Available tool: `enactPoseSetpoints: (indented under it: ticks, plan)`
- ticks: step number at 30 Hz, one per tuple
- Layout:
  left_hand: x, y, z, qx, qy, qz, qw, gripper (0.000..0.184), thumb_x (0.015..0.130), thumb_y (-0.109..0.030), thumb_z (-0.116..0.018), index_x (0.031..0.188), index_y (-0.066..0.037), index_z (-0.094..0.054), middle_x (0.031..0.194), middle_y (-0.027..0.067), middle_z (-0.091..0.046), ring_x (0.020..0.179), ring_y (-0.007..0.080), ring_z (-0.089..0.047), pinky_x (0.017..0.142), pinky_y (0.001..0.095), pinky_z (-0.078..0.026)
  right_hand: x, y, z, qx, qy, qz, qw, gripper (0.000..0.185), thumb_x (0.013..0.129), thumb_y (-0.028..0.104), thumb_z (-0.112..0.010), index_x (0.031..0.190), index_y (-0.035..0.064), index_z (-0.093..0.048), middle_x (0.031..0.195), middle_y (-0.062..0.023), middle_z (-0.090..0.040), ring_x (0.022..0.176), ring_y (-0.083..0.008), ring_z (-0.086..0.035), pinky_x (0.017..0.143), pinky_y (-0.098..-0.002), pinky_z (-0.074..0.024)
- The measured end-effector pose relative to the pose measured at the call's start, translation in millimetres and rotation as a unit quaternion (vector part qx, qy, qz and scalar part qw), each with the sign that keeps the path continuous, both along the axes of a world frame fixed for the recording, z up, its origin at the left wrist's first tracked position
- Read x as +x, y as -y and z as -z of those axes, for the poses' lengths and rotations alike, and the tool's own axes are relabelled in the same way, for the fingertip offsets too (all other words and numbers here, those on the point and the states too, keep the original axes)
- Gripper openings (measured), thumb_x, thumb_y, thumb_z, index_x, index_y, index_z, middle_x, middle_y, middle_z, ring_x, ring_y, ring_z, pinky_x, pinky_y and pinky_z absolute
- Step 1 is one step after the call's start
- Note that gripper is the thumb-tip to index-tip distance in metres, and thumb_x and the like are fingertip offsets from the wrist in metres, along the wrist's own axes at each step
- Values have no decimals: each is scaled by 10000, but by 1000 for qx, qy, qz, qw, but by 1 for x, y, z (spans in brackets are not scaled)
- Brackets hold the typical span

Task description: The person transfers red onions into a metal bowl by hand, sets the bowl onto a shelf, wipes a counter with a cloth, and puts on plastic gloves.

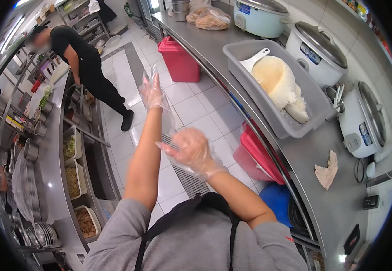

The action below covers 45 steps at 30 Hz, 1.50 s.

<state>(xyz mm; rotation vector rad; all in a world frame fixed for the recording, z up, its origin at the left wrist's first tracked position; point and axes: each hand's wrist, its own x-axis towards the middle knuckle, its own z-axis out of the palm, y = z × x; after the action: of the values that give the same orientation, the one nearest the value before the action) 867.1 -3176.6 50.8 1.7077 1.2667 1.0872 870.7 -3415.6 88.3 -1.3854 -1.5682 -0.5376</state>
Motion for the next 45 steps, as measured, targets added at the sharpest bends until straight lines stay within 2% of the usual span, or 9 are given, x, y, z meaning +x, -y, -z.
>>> enactPoseSetpoints:
  ticks: [8, 12, 15, 24, 27, 34, 38, 42, 45]
  plan:
    - [-9, 52, -48, -88, -144, -80, 982, 862, 740, -704, -446, 1419, -236, -195, 1478, 156, -67, 1329, 446, -68, 1030, 617, -88, 24, -75, -30, -88, 105, 40, 990, 194, 646, 97, -622, 823, 32, -577, 671, -82, -558, 612, -272, -571, 559, -341, -470]
    - [-33, 51, 2, -275, 504, 131, 808, 836, 771, -674, -425, 1421, -208, -182, 1482, 133, -64, 1345, 369, -56, 1052, 562, -70, -4, -78, -13, -133, 186, -82, 970, 124, 667, 80, -595, 773, 31, -556, 684, -89, -564, 600, -269, -566, 555, -328, -469]
    - [-45, 57, 4, -338, 600, 172, 704, 816, 789, -659, -408, 1423, -204, -171, 1485, 112, -56, 1352, 325, -36, 1061, 533, -57, -17, -75, -5, 0, 110, -89, 990, 68, 701, 89, -584, 744, 48, -552, 652, -72, -563, 596, -274, -569, 543, -348, -471]
    - [-4, -6, 20, 5, 514, -47, 857, 802, 818, -655, -348, 1432, -198, -111, 1499, 11, 2, 1370, 206, 27, 1078, 485, -10, 39, -66, 9, -361, -6, 112, 926, 152, 773, 231, -523, 729, 94, -573, 708, -85, -615, 633, -285, -605, 554, -407, -489]
    - [-3, 17, -18, -17, 511, -4, 859, 828, 775, -711, -361, 1427, -259, -125, 1497, 6, 5, 1366, 280, -6, 1063, 538, -4, 31, -55, 32, -197, -168, -182, 949, 110, 743, 168, -582, 697, 68, -587, 658, -82, -600, 624, -272, -601, 579, -374, -490]
    - [25, -5, 19, -288, 721, 100, 622, 992, 548, -909, -326, 1389, -430, -106, 1475, 101, -121, 1280, 441, -210, 998, 653, -190, 50, -53, 16, -8, -4, -183, 983, 429, 698, 244, -695, 1046, 33, -560, 772, -81, -541, 722, -299, -545, 707, -357, -460]
    - [39, -57, 55, -345, 798, 123, 478, 1210, 486, -920, -380, 1407, -175, -130, 1416, 201, -201, 1260, 450, -218, 1019, 607, -203, 109, -60, 35, -138, -112, -39, 983, 890, 690, 267, -735, 1343, -19, -203, 1114, -194, -463, 915, -254, -522, 746, -343, -447]
    - [67, -22, 31, -425, 798, 399, 152, 1352, 495, -899, -418, 1346, 89, -61, 1424, 261, -17, 1289, 425, -148, 1042, 545, -215, 115, -98, 18, -86, -452, -173, 871, 766, 727, 189, -674, 1334, -36, -264, 1110, -191, -512, 899, -220, -550, 792, -327, -445]
    - [79, -14, 6, -380, 804, 351, 292, 1339, 512, -885, -435, 1370, 74, -62, 1453, 210, 56, 1314, 401, -114, 1038, 548, -211, 147, -139, 8, -56, -348, -157, 923, 514, 729, 140, -642, 1190, -19, -481, 975, -172, -602, 795, -230, -599, 726, -332, -461]
